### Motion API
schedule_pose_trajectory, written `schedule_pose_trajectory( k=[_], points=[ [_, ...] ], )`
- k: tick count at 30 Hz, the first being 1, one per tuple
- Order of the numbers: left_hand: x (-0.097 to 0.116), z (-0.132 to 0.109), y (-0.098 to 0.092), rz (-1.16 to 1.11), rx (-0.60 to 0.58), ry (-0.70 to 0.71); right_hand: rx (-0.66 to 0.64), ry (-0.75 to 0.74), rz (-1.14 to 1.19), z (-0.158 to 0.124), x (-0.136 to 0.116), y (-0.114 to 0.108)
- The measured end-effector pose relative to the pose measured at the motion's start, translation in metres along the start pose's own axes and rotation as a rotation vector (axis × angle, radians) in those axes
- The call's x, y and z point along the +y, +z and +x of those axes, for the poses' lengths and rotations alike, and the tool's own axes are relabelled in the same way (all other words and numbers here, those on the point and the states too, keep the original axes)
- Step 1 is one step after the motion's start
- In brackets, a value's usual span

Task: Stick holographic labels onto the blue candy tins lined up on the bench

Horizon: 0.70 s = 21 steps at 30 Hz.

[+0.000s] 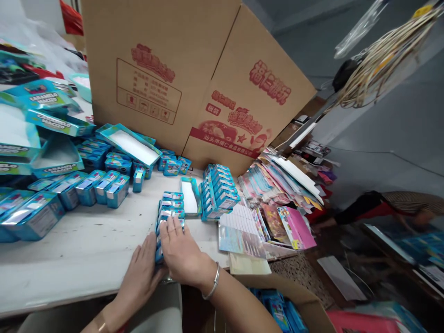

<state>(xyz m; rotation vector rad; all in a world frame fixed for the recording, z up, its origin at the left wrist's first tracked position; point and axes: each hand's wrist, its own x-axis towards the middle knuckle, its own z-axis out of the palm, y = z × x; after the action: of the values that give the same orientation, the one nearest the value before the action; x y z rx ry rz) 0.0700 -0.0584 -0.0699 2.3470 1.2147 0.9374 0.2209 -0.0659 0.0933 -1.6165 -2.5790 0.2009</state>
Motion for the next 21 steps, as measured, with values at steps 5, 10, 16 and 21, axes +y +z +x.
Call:
schedule_pose_trajectory(
  k=[5, 10, 16, 21],
  points=[
    [0.006, 0.009, -0.001, -0.130, 0.032, -0.098, 0.058, -0.023, 0.059, -0.002, -0.001, 0.001],
    [0.006, 0.016, 0.004, -0.218, 0.053, -0.118, 0.153, 0.007, 0.164, -0.002, 0.026, -0.005],
    [-0.005, 0.012, 0.010, -0.259, 0.066, -0.168, 0.126, 0.461, -0.158, 0.032, 0.090, -0.005],
    [-0.013, 0.025, 0.019, -0.219, 0.095, -0.228, 0.097, 0.473, -0.197, 0.069, 0.109, -0.033]
  ],
)
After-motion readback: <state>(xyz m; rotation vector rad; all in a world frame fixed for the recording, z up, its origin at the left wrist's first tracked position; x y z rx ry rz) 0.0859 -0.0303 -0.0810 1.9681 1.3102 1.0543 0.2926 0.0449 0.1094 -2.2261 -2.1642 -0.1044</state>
